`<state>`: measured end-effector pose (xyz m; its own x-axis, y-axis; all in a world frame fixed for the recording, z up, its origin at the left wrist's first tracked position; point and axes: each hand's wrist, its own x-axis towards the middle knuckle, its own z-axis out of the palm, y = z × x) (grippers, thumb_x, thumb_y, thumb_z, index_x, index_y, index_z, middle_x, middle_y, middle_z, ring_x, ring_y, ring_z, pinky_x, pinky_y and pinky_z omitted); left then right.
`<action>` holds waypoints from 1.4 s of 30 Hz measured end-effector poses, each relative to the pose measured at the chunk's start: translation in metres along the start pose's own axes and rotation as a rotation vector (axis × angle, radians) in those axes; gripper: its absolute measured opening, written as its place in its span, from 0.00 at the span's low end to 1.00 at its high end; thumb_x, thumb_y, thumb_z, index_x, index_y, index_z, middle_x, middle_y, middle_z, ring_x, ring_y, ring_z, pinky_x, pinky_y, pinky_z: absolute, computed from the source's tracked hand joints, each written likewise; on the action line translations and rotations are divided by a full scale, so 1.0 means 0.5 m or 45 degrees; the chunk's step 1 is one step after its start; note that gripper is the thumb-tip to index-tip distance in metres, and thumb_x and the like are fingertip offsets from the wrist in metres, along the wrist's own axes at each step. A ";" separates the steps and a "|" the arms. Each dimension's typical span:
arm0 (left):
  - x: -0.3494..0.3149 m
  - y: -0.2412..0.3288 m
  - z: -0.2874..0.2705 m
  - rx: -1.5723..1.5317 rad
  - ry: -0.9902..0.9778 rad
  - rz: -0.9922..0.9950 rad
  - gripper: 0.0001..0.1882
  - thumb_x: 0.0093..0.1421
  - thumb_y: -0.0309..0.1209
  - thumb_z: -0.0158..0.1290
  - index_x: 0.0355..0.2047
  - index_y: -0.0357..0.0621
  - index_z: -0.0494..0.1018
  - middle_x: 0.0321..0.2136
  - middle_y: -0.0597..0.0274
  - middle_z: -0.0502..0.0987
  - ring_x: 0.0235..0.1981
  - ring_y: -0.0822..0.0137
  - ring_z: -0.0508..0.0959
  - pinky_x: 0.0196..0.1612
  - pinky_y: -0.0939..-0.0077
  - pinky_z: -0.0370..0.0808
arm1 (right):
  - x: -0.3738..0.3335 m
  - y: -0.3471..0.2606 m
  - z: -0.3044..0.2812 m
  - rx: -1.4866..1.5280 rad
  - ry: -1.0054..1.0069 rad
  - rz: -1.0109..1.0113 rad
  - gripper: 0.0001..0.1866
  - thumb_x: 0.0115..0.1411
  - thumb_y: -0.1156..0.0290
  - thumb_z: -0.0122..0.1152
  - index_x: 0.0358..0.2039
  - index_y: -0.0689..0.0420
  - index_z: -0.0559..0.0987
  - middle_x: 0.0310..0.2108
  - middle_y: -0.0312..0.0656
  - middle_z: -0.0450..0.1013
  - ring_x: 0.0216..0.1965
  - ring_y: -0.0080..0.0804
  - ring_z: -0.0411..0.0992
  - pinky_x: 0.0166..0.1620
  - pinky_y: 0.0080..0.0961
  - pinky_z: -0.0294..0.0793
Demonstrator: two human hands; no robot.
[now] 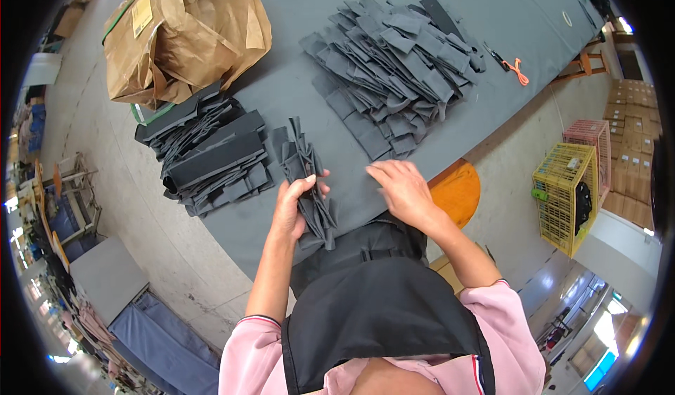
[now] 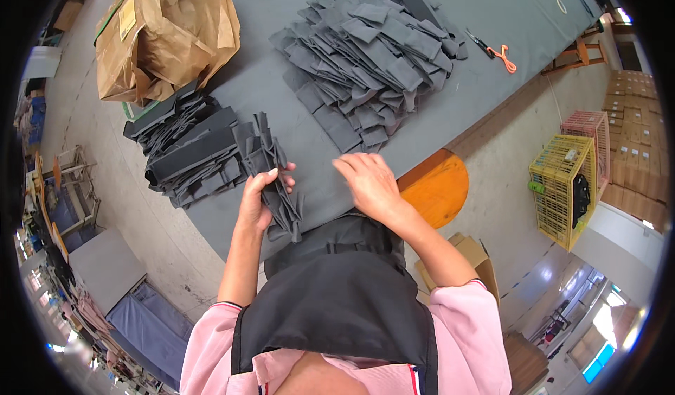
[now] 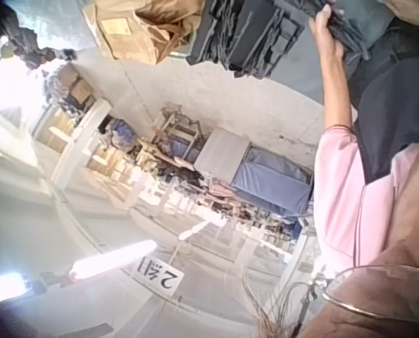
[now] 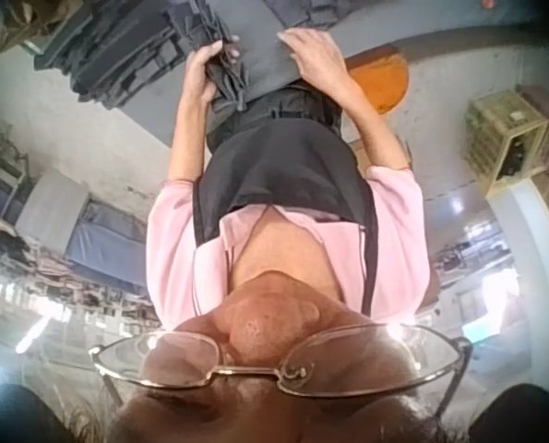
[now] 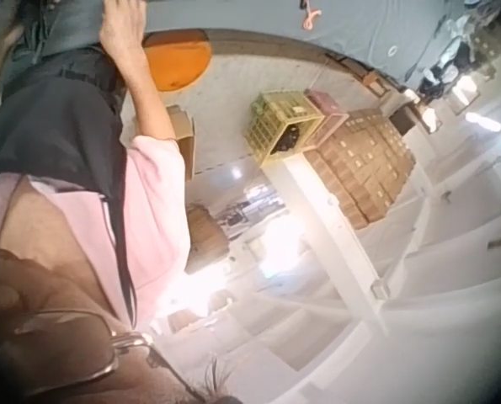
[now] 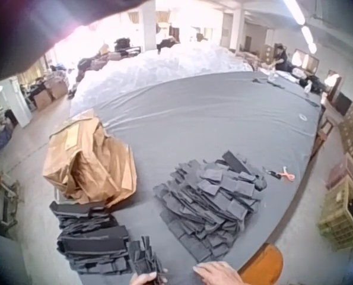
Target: Sorting and trimming small strips of gray fabric at a workbench in a textile manufacturing environment.
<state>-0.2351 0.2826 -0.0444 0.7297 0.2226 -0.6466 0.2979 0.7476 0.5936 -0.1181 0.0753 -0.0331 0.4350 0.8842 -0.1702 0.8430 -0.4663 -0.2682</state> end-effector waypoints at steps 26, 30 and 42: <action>-0.001 0.013 0.087 -0.249 -0.065 0.092 0.18 0.57 0.30 0.51 0.46 0.34 0.66 0.41 0.50 0.75 0.38 0.60 0.77 0.39 0.65 0.76 | 0.193 0.208 -0.139 0.195 0.248 0.734 0.42 0.43 0.59 0.69 0.57 0.58 0.62 0.49 0.52 0.66 0.52 0.46 0.62 0.55 0.36 0.64; 0.001 0.018 0.092 -0.251 -0.132 0.070 0.20 0.57 0.30 0.51 0.48 0.34 0.64 0.41 0.50 0.75 0.39 0.60 0.77 0.41 0.66 0.76 | 0.192 0.242 -0.180 0.962 0.303 0.761 0.41 0.41 0.64 0.72 0.54 0.62 0.64 0.43 0.46 0.66 0.45 0.32 0.66 0.48 0.27 0.67; -0.009 0.011 0.046 -0.324 -0.012 0.170 0.19 0.58 0.31 0.51 0.46 0.31 0.67 0.42 0.48 0.75 0.42 0.55 0.77 0.41 0.64 0.76 | -0.006 0.035 -0.054 2.442 -0.157 0.608 0.27 0.47 0.72 0.64 0.48 0.63 0.66 0.37 0.45 0.71 0.29 0.30 0.74 0.35 0.27 0.75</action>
<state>-0.2228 0.2710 -0.0271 0.7579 0.3246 -0.5659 0.0361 0.8452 0.5332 -0.0959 0.0653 -0.0117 0.3911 0.7334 -0.5561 -0.7386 -0.1105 -0.6651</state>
